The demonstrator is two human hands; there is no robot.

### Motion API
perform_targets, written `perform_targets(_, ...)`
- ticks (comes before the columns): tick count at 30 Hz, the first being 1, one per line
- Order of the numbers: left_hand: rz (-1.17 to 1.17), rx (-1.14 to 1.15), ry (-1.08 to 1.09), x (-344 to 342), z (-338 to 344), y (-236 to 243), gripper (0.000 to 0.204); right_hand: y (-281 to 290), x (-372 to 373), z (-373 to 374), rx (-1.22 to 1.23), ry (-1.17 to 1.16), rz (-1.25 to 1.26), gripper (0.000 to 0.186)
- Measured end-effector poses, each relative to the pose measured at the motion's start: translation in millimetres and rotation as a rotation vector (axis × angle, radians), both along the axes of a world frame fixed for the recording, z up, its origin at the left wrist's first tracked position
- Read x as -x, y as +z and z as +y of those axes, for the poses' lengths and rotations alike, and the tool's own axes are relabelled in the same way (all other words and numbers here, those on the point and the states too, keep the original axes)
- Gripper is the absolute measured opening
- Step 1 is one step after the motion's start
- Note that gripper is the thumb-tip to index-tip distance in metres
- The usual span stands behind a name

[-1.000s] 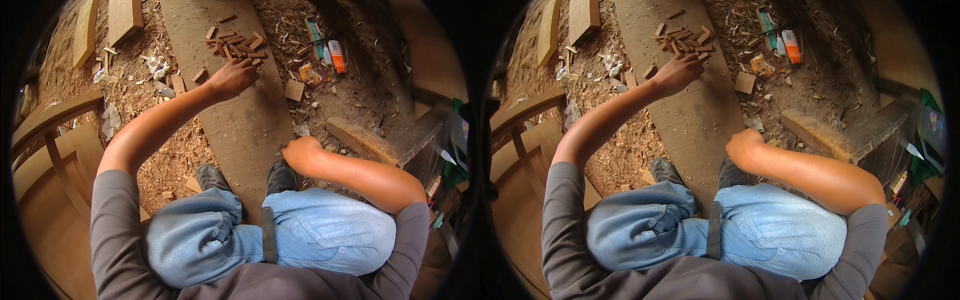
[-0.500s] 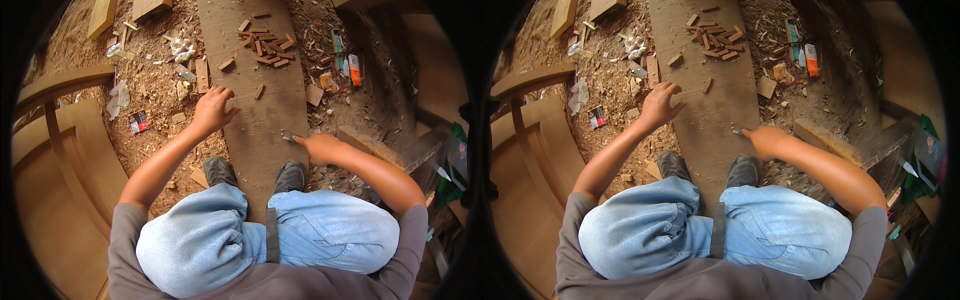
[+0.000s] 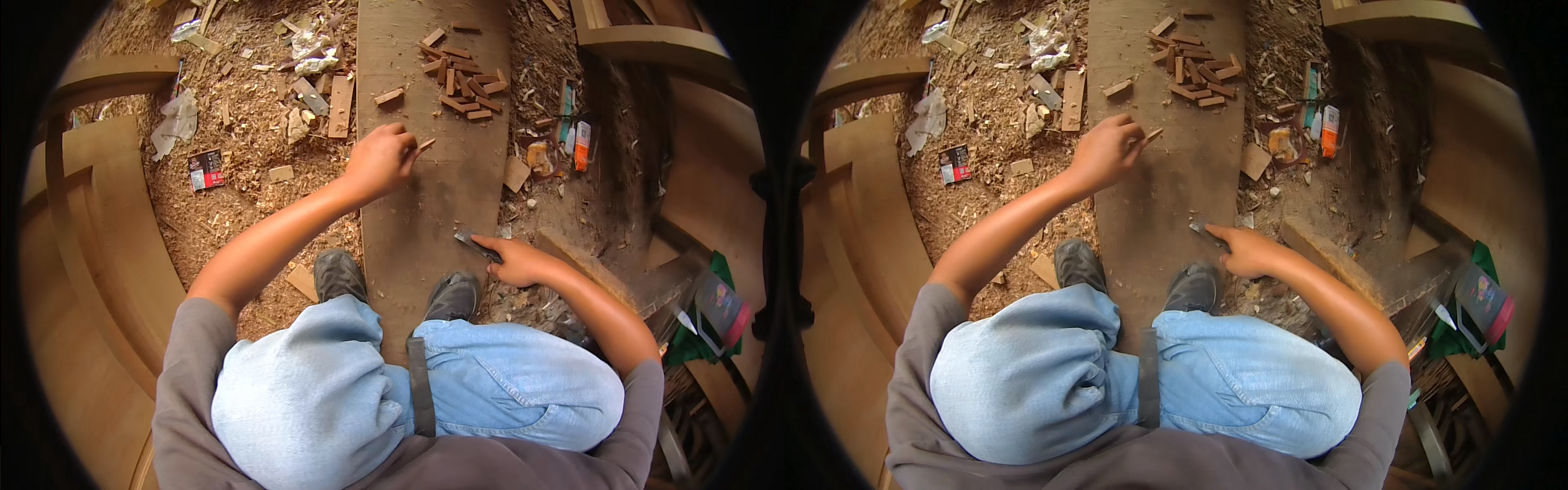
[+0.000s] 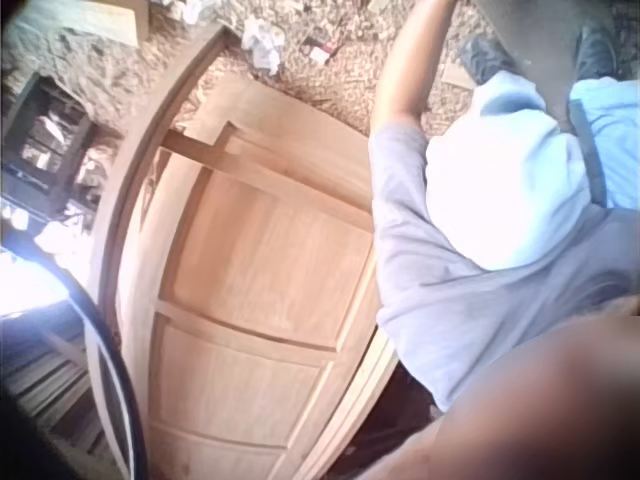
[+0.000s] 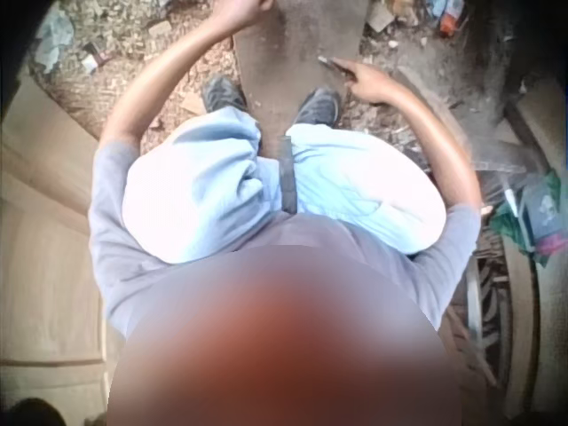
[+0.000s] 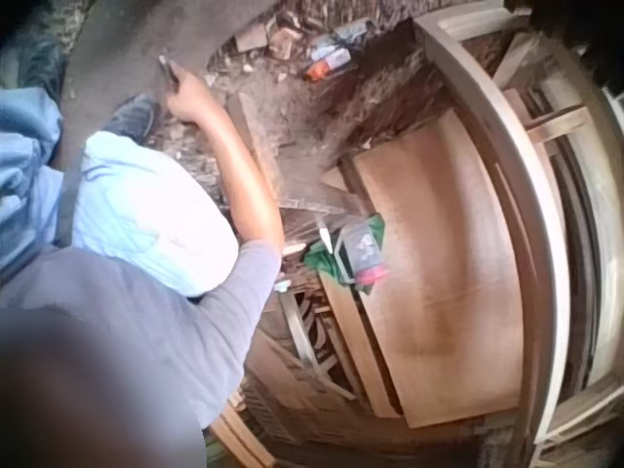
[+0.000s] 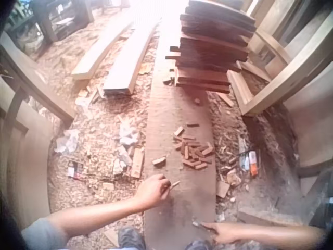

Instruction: The person sits on the floor and uses a chisel to shape small wooden pieces. They repeatedly pick up pieces, carve them, and place them back down, occasionally using a brush to clear sawdust.

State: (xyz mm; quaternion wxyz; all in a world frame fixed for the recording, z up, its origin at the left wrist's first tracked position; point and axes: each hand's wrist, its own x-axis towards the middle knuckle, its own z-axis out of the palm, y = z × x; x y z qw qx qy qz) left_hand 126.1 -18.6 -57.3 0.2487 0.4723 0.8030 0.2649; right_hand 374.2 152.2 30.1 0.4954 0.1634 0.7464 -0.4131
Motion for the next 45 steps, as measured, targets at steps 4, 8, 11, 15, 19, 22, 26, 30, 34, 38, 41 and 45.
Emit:
perform_targets(4,-0.45,0.097,0.247,20.8,-39.5,7.5,0.018,6.0,10.5,2.7,0.155,-0.306,-0.157,0.069)
perform_targets(8,-0.711,0.143,0.491,22.1,-72.6,3.8,0.019,18.1,24.7,-6.4,0.239,-0.592,-0.226,0.066)
perform_targets(11,-1.084,0.163,0.704,12.1,-82.7,-1.1,0.02,31.5,37.5,-13.7,0.228,-0.656,-0.197,0.065)
perform_targets(15,-1.19,0.227,0.743,1.3,-79.6,-5.0,0.018,41.1,60.5,-20.0,0.245,-0.585,-0.135,0.065)
perform_targets(19,-1.24,0.212,0.697,-3.8,-73.3,-4.9,0.011,30.7,79.6,-31.7,0.252,-0.664,-0.103,0.064)
perform_targets(22,-1.199,0.226,0.729,-7.8,-71.6,-4.5,0.013,14.7,86.9,-49.4,0.227,-0.745,-0.102,0.06)
perform_targets(26,-1.151,0.226,0.78,-10.8,-70.3,-8.0,0.02,-10.5,100.6,-79.8,0.261,-0.865,-0.058,0.058)
perform_targets(30,-1.005,0.174,0.741,-14.5,-71.7,-14.9,0.028,-28.4,116.0,-109.7,0.403,-1.047,0.05,0.058)
perform_targets(34,-0.949,0.181,0.789,-14.9,-75.7,-20.3,0.031,-26.9,121.6,-125.2,0.356,-1.082,0.04,0.057)
perform_targets(38,-1.056,0.19,0.779,-13.8,-79.6,-20.2,0.032,-16.8,126.0,-126.8,0.302,-1.024,0.004,0.057)
perform_targets(41,-1.162,0.2,0.8,-16.0,-81.5,-17.1,0.033,-11.1,130.8,-126.4,0.293,-1.028,-0.018,0.057)
perform_targets(45,-1.235,0.214,0.854,-21.2,-83.6,-14.3,0.033,-8.6,133.8,-127.3,0.297,-1.018,-0.038,0.056)
